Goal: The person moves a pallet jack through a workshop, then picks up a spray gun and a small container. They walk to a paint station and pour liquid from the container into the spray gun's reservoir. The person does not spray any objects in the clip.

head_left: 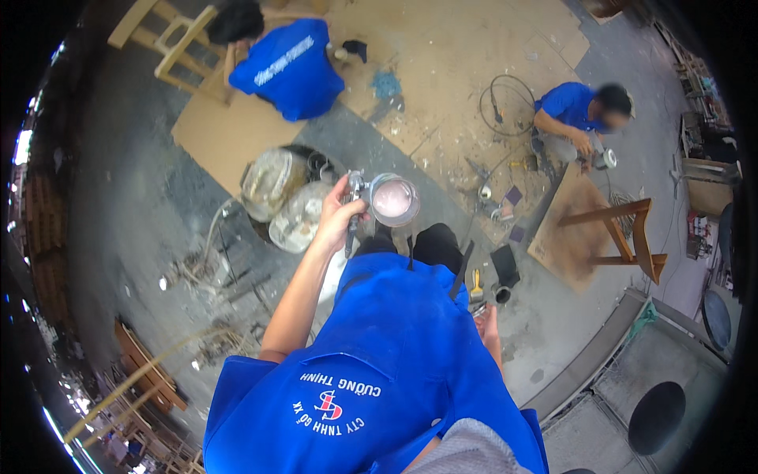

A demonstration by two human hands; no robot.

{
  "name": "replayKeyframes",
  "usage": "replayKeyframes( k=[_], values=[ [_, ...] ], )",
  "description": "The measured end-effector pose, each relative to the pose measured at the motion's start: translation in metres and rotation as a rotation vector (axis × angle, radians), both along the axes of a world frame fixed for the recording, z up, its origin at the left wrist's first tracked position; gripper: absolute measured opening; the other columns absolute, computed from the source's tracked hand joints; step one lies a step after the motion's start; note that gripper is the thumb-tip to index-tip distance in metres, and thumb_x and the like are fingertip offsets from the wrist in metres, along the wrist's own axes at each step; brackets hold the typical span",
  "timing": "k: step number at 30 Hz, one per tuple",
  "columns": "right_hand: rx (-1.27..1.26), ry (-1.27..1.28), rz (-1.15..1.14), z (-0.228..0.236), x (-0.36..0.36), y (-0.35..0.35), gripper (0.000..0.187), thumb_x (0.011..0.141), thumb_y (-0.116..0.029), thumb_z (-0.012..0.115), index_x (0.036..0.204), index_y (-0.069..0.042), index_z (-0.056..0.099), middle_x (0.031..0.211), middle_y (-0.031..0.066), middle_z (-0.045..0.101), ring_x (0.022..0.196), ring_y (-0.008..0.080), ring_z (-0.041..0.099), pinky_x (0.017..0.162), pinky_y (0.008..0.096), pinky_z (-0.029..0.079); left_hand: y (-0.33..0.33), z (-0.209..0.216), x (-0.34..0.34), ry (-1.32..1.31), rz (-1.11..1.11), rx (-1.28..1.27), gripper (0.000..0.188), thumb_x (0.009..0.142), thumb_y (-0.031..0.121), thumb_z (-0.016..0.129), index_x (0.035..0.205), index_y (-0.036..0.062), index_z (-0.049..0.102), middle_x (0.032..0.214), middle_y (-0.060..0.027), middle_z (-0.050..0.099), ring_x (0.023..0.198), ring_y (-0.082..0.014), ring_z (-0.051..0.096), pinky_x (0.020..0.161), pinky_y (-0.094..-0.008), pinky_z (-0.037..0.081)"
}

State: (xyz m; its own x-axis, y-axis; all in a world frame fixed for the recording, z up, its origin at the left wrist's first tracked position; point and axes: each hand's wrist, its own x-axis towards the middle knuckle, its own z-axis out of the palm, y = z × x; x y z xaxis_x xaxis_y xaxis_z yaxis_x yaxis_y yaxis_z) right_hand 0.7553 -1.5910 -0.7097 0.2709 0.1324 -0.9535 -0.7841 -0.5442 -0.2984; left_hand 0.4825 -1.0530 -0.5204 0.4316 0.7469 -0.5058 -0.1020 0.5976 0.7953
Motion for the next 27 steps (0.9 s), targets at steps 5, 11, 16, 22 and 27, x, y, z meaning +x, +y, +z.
replayKeyframes(
  k=[5,11,16,22,27],
  values=[
    [0.084,0.051,-0.199,-0.014,0.077,0.109,0.092,0.096,-0.083,0.041,0.159,-0.015,0.040,0.122,0.0240,0.074,0.105,0.0365,0.076,0.095,0.0480,0.057,0.130,-0.003,0.120,0.010,-0.098,-0.001,0.076,0.086,0.002,0.067,0.157,-0.0046,0.043,0.122,-0.0114,0.067,0.073,-0.0156,0.068,0.066,-0.0292,0.056],
    [-0.008,0.128,-0.252,-0.051,0.223,0.265,0.093,0.089,-0.081,0.052,0.147,-0.009,0.051,0.119,0.0232,0.074,0.105,0.0354,0.074,0.101,0.0472,0.053,0.269,-0.012,0.265,0.057,-0.076,0.028,0.061,0.089,0.004,0.062,0.149,-0.0031,0.052,0.105,-0.0067,0.070,0.074,-0.0127,0.065,0.062,-0.0283,0.051],
    [0.134,0.050,-0.153,-0.039,0.416,0.439,0.105,0.086,-0.083,0.054,0.158,-0.009,0.036,0.119,0.0234,0.074,0.104,0.0333,0.073,0.102,0.0458,0.052,0.393,-0.002,0.389,0.155,0.042,0.008,0.053,0.091,0.011,0.065,0.144,0.0052,0.063,0.107,-0.0008,0.073,0.080,-0.0096,0.065,0.061,-0.0260,0.049],
    [0.294,-0.135,0.115,0.010,0.685,0.660,0.089,0.099,-0.071,0.049,0.152,0.001,0.048,0.117,0.0275,0.076,0.100,0.0341,0.078,0.090,0.0425,0.060,0.559,-0.041,0.543,0.045,-0.048,0.070,0.055,0.085,0.002,0.066,0.140,0.0000,0.062,0.120,-0.0064,0.072,0.098,-0.0163,0.072,0.075,-0.0282,0.058],
    [0.381,-0.354,-0.044,-0.004,0.838,0.788,0.079,0.104,-0.063,0.049,0.151,0.001,0.054,0.118,0.0253,0.076,0.100,0.0343,0.078,0.086,0.0448,0.064,0.712,-0.067,0.722,0.113,-0.079,0.017,0.057,0.081,0.002,0.065,0.138,0.0026,0.062,0.108,-0.0048,0.071,0.081,-0.0141,0.068,0.067,-0.0256,0.054]
  ],
)
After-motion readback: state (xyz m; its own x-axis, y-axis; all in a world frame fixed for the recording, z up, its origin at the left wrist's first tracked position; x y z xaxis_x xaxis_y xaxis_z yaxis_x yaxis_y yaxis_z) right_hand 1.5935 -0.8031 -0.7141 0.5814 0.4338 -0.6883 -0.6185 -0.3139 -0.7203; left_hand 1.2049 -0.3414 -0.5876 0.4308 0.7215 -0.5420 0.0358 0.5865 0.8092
